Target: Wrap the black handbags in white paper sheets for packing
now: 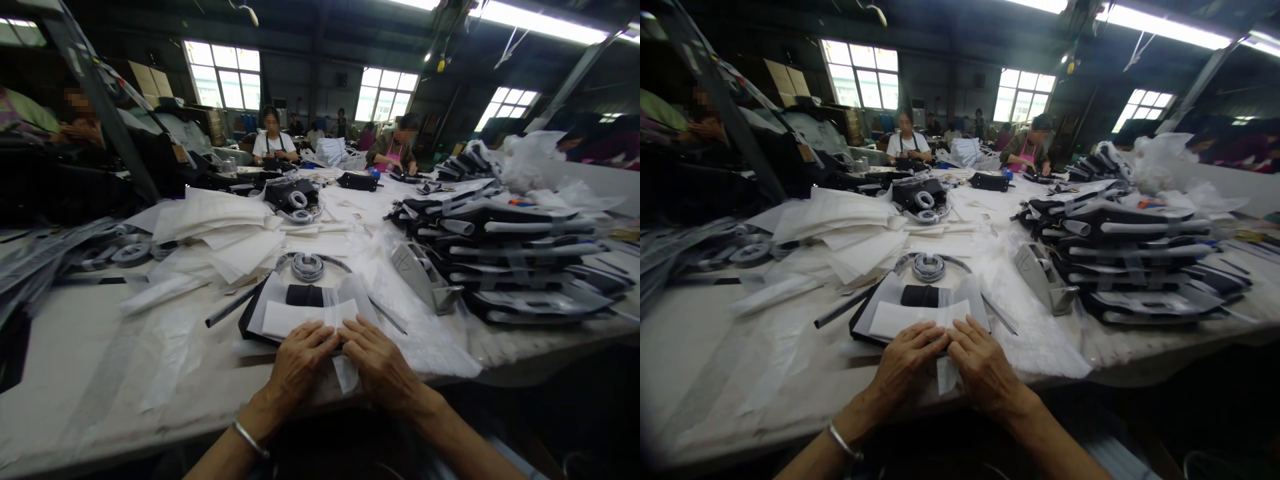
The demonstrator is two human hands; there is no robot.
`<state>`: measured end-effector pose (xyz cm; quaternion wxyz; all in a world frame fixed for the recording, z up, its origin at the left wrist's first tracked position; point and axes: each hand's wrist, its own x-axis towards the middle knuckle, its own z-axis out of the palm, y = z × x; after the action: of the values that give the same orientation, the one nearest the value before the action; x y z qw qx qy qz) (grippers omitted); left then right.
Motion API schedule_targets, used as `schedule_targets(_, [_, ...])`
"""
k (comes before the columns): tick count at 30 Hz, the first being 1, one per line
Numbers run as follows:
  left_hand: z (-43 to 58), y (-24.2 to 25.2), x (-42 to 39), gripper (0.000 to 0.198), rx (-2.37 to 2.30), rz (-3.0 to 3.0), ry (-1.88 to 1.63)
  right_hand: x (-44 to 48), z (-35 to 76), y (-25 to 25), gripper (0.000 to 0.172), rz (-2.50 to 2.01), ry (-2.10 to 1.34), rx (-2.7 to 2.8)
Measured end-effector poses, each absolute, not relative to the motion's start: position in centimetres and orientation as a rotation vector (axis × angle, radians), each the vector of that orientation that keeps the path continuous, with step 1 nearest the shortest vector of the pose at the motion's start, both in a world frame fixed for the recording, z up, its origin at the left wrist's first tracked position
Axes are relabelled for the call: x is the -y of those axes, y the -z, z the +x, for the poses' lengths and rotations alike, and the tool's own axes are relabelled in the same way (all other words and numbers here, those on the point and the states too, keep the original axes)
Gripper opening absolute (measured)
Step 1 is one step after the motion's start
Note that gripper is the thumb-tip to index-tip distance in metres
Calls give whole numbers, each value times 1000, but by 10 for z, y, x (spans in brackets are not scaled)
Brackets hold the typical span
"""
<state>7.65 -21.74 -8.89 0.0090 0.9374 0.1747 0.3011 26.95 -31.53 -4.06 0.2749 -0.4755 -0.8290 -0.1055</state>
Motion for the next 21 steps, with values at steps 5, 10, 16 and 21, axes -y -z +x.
schedule_targets(5, [73, 84, 217, 46, -554, 2812, -874, 311, 272, 42, 36, -1325, 133, 2218])
schedule_targets(10, [74, 66, 227, 44, -594, 2659, -801, 307, 258, 29, 23, -1489, -7, 2052])
schedule_targets(16, [87, 77, 230, 37, -747, 2571, -1007, 265, 279, -10, 15, -1538, -541, 2054])
schedule_targets(21, [85, 82, 228, 50, -737, 2607, -1057, 203, 306, -8, 27, -1858, -348, 2244])
